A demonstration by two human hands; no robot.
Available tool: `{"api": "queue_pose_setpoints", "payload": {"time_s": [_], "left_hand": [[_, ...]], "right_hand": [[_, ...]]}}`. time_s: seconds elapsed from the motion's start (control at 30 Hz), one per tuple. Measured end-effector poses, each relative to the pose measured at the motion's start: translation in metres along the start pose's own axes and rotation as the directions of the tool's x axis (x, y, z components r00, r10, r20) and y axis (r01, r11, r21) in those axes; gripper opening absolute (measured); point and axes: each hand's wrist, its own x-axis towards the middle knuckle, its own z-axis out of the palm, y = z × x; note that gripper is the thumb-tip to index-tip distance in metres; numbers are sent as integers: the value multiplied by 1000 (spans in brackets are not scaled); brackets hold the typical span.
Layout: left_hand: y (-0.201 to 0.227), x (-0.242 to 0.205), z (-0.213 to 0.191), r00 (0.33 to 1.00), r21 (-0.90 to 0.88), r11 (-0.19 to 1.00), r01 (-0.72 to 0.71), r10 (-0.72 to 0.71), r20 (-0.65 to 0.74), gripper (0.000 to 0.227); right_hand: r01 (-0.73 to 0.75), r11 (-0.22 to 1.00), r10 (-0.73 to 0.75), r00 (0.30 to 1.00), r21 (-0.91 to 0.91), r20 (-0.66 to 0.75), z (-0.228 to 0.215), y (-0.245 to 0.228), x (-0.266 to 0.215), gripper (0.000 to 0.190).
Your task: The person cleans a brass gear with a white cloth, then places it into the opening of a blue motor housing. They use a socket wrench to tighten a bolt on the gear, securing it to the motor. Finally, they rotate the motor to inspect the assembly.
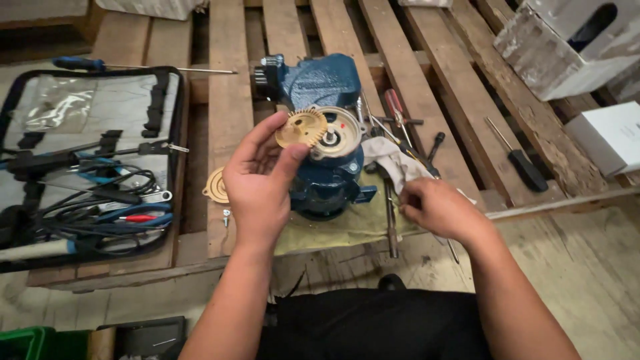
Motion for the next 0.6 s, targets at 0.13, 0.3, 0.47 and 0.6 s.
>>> {"api": "queue_pose_setpoints", "payload": {"time_s": [0.13, 0.3, 0.47, 0.6], "left_hand": [[-1, 8, 1, 990, -44, 989, -141, 140, -29, 41], [13, 23, 6, 886, 327, 828, -455, 385, 259, 52], [15, 31, 10, 830, 433, 710, -555, 431, 355, 47], [21, 31, 7, 879, 292, 844, -450, 361, 312, 48]], "right_hand": [[-68, 995, 72, 996, 68, -58, -9, 1, -5, 21], [-37, 980, 61, 991, 194, -121, -13, 3, -7, 20], [32, 977, 0, 989, 210, -150, -12, 6, -10, 18], [42, 961, 23, 973, 273, -231, -17, -1, -19, 17]]}}
